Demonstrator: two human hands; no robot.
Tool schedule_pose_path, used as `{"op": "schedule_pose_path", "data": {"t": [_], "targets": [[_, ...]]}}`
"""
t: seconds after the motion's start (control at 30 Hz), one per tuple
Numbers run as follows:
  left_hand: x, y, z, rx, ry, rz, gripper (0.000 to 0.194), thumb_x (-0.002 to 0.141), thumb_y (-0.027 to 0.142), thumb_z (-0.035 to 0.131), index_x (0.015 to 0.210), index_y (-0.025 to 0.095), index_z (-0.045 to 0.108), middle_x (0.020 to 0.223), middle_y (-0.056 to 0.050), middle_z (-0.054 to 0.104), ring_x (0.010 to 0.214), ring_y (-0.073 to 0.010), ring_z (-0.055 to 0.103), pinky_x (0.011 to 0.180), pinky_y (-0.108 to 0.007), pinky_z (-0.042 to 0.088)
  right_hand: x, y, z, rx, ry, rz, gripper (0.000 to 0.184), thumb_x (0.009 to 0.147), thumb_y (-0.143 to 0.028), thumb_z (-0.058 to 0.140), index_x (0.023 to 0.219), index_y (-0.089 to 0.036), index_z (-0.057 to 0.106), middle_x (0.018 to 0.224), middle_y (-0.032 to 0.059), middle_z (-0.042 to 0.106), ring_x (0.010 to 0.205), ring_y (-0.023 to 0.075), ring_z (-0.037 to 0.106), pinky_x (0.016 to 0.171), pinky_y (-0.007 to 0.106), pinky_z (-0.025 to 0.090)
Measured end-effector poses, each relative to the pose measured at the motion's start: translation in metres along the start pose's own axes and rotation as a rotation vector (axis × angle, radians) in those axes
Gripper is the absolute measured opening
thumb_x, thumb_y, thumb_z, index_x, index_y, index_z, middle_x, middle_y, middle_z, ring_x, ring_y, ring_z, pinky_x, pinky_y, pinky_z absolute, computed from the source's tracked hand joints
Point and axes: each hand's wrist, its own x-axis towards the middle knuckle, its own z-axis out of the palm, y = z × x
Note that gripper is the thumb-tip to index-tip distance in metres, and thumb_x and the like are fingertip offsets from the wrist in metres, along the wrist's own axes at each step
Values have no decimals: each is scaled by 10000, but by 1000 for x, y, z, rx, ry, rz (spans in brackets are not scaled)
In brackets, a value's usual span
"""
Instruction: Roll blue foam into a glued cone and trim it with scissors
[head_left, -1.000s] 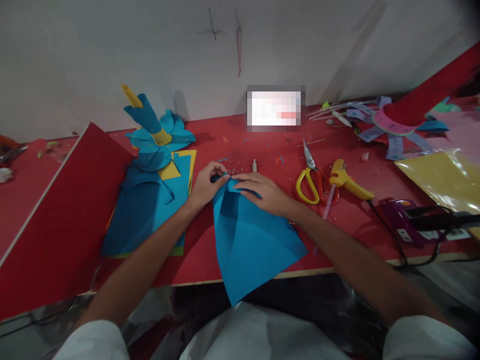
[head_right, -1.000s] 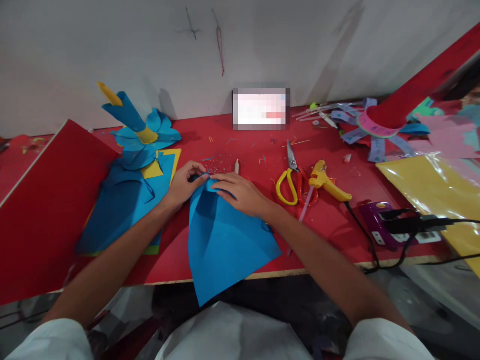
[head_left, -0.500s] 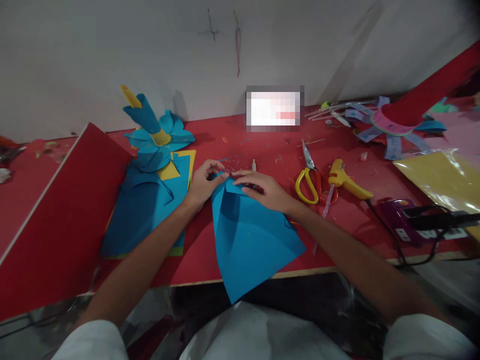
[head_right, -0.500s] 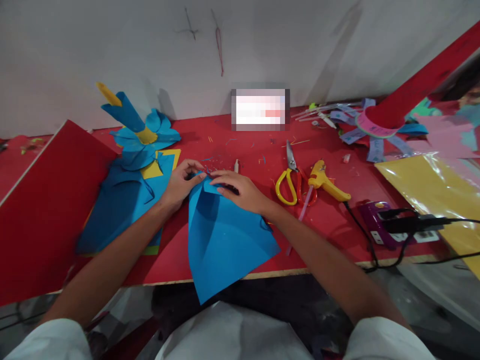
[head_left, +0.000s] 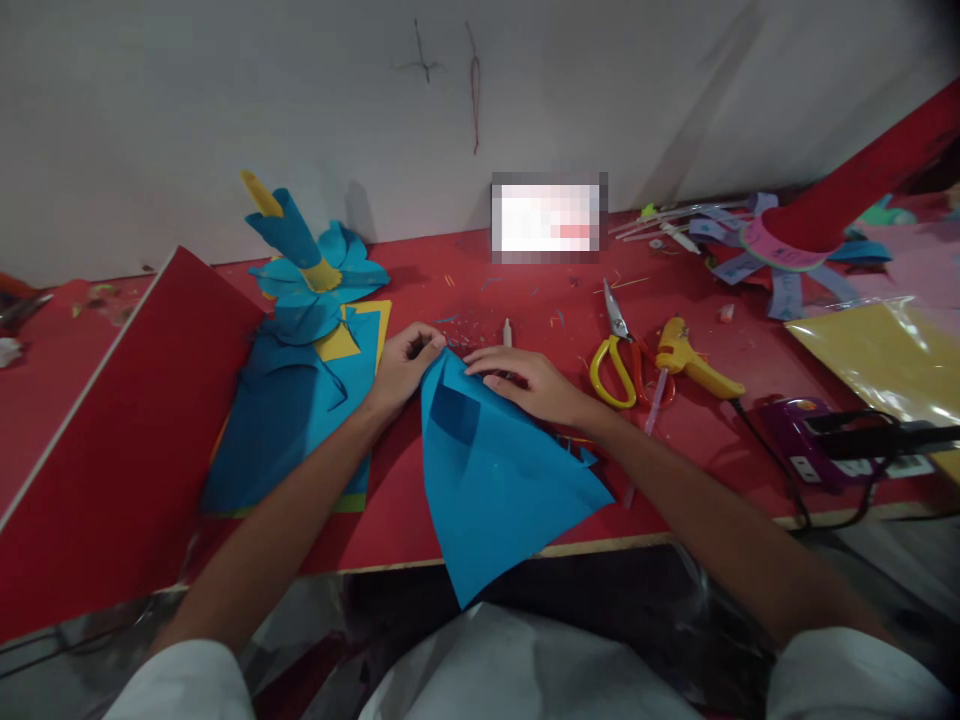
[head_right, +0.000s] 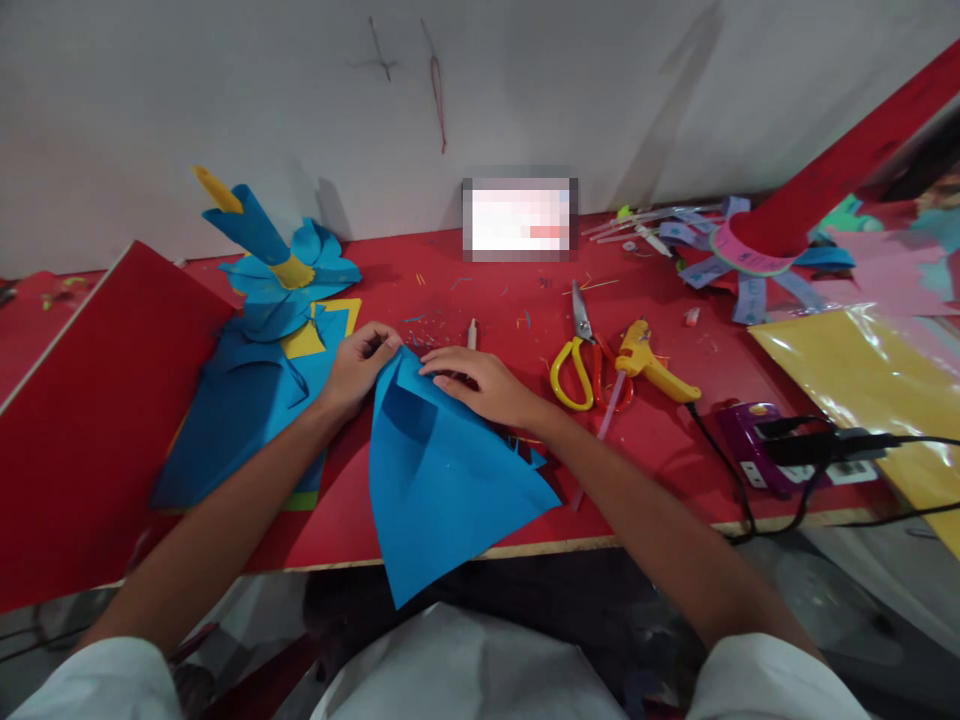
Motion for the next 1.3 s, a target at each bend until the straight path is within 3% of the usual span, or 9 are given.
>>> {"op": "schedule_pose_path", "data": {"t": [0.23,0.47,0.73,1.3], "targets": [[2,-4,-6,-25,-91,-28,339,904,548,764,948,212,744,766,-2,602,657,-142,479,608,-268,370,0,0,-1,-31,2,7,327,1084,-406,536,1280,-280,766,1390,89,738,1336,258,670,1164,451,518],[2,-5,-4,-13,-68,0,356,848,518,835,950,198,717,811,-7,624,736,-147,544,682,-268,418,0,2,0,-39,-2,4,336,1084,-427,536,1301,-296,756,1416,82,726,1351,256,659,1166,462,516],[1,-8,-3,58,-75,66,365,849,533,836,965,208,717,833,-12,650,778,-162,578,736,-288,455,-1,4,5,-49,-72,6,408,1073,-429,572,1438,-285,684,1568,120,609,1481,287,545,1244,525,429],[-2,-6,4,62,-128,97,455,854,618,811,993,207,673,824,-12,633,767,-159,582,724,-287,458,1,-1,4,227,-47,119,473,1035,-578,612,1411,-309,713,1550,102,631,1497,285,536,1264,523,417]]}}
